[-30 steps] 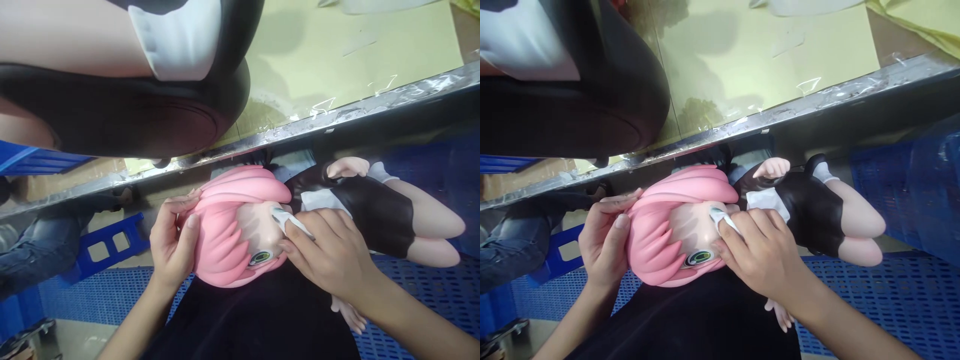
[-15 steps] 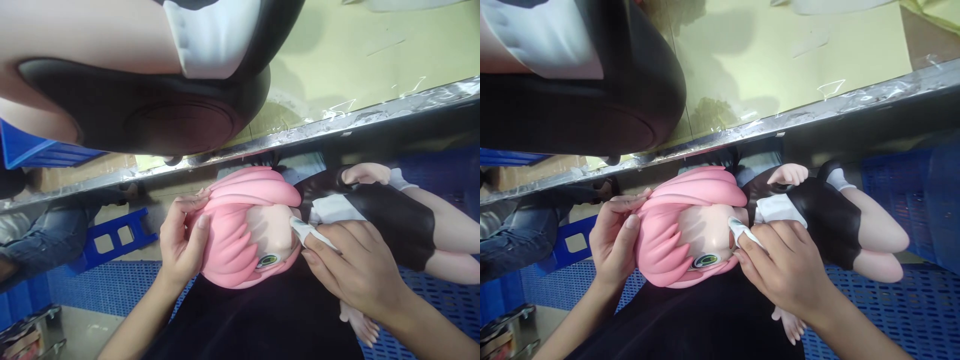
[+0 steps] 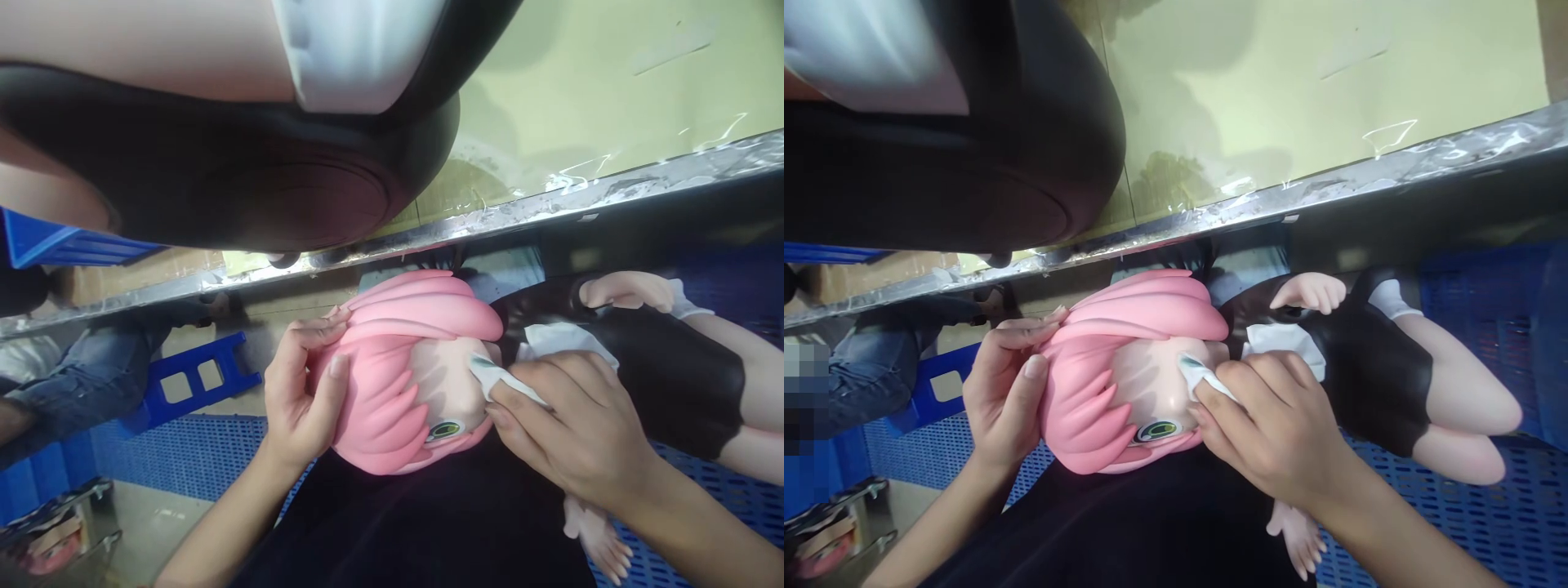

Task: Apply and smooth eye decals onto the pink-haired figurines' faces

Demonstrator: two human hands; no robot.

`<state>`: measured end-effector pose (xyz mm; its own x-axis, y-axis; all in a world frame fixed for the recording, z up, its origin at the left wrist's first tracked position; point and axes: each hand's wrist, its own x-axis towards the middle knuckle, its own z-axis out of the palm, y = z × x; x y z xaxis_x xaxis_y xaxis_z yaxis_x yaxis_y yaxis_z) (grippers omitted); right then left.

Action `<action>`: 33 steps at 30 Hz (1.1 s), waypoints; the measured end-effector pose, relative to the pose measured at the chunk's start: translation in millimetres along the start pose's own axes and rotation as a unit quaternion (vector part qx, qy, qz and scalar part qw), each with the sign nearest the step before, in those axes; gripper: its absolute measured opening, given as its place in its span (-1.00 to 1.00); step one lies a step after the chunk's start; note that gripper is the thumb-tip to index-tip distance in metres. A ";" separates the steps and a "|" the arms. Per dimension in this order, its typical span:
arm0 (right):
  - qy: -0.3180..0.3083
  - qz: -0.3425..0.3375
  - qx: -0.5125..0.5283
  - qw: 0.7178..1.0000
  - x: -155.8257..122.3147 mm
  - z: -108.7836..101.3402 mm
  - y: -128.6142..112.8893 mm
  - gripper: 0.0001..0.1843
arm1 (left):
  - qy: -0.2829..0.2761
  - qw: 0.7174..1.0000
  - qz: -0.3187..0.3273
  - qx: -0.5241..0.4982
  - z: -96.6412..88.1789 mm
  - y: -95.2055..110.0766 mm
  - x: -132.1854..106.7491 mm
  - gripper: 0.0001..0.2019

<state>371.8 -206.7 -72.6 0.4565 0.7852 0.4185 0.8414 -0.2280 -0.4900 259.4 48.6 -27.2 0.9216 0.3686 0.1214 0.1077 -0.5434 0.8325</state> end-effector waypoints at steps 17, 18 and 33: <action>0.013 -0.011 0.005 1.000 -0.4 4.9 8.6 -0.95 | 0.004 1.000 -0.006 0.001 1.2 -0.3 -1.1 -0.83; 0.009 -0.012 -0.002 1.000 -4.1 3.2 10.3 -0.97 | 0.003 1.000 -0.007 -0.002 1.0 -0.5 -1.3 -0.83; 0.022 -0.005 0.058 0.998 -10.5 0.0 17.2 -0.94 | 0.007 1.000 0.000 -0.008 1.3 1.3 -0.4 -0.82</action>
<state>381.5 -218.9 -85.5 0.4622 0.7602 0.4566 0.8082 -0.1492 -0.5697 259.7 46.8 -26.9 0.9162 0.3795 0.1289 0.1018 -0.5314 0.8410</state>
